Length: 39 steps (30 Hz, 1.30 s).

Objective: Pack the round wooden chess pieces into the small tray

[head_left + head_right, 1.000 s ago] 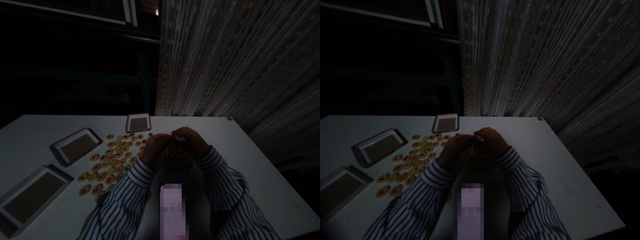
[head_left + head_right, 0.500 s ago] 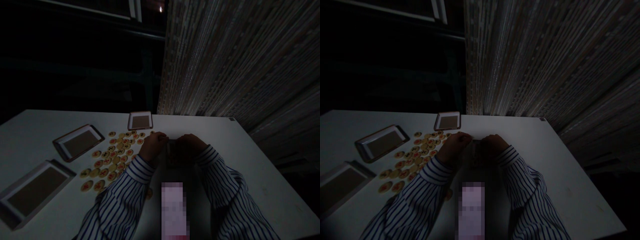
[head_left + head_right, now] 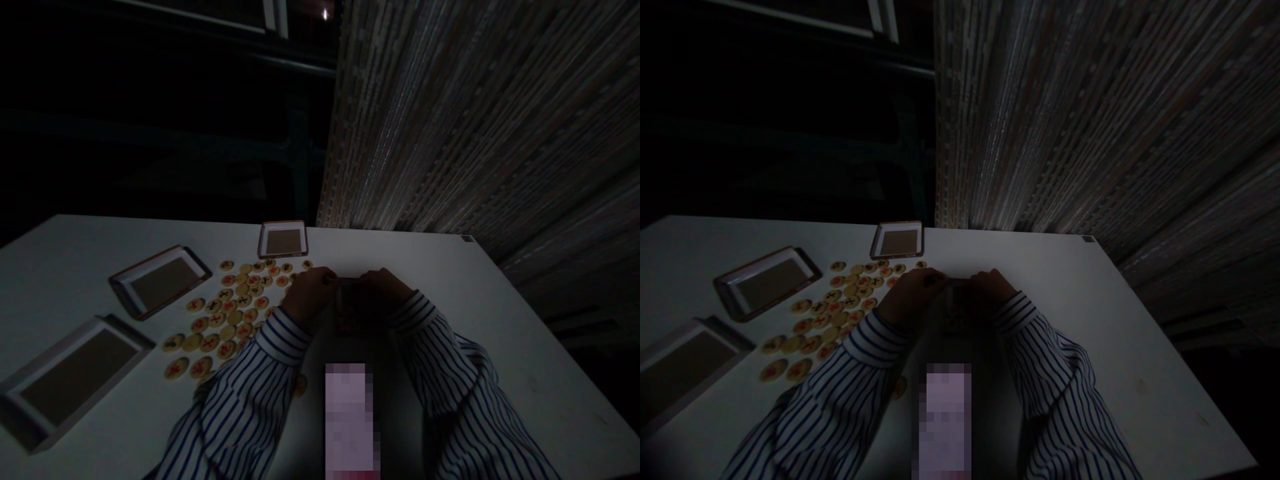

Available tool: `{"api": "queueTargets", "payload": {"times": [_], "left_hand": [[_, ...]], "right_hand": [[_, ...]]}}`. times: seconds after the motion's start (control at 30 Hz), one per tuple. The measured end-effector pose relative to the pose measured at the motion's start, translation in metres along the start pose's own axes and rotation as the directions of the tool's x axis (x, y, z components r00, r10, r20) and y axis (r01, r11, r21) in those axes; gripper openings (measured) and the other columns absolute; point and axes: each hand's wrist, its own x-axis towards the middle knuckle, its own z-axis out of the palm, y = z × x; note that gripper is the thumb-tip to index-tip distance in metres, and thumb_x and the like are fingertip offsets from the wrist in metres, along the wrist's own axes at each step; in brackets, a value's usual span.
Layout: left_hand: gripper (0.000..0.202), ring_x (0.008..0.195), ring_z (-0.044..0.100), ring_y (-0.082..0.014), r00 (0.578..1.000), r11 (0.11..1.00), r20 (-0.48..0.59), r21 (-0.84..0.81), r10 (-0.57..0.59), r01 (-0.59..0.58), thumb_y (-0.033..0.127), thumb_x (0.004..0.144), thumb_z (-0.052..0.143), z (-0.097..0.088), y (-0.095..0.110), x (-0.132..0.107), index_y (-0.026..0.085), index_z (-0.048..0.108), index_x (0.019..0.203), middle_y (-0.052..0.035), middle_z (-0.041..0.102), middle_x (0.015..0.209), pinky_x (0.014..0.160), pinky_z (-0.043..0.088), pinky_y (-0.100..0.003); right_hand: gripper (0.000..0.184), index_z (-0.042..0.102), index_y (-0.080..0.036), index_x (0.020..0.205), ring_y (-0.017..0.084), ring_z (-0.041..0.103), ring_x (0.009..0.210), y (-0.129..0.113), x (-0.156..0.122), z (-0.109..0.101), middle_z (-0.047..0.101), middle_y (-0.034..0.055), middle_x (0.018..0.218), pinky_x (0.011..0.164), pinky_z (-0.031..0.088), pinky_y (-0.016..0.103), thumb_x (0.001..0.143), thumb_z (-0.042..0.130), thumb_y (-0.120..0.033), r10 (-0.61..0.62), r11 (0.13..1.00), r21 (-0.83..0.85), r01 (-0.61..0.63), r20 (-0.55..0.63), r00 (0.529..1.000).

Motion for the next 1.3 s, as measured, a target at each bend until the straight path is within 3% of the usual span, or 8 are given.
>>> {"api": "queueTargets", "payload": {"times": [0.27,1.3], "left_hand": [[0.028,0.081,0.062,-0.0188,0.999,0.999,-0.019,-0.005,0.033,-0.034,0.034,0.077,0.047,0.0034,-0.0053,0.0015,0.016,0.066,0.089,-0.0082,0.068,0.087,0.070,0.044,-0.027],[0.028,0.082,0.061,-0.0184,1.000,0.998,-0.002,0.057,0.021,-0.021,0.034,0.078,0.047,-0.0027,-0.0004,-0.0019,0.018,0.066,0.089,-0.0075,0.068,0.089,0.070,0.043,-0.026]], "right_hand": [[0.025,0.065,-0.020,0.087,0.018,0.059,0.085,-0.0001,-0.0021,-0.0027,0.065,0.0085,0.092,0.067,0.040,0.027,0.082,0.044,-0.033,0.023,0.999,0.033,-0.023,0.008,1.000],[0.023,0.065,-0.019,0.083,0.018,0.059,0.080,0.0000,-0.0041,-0.0051,0.067,0.0080,0.088,0.061,0.037,0.026,0.081,0.046,-0.032,0.006,1.000,0.029,-0.007,0.015,1.000]]}}
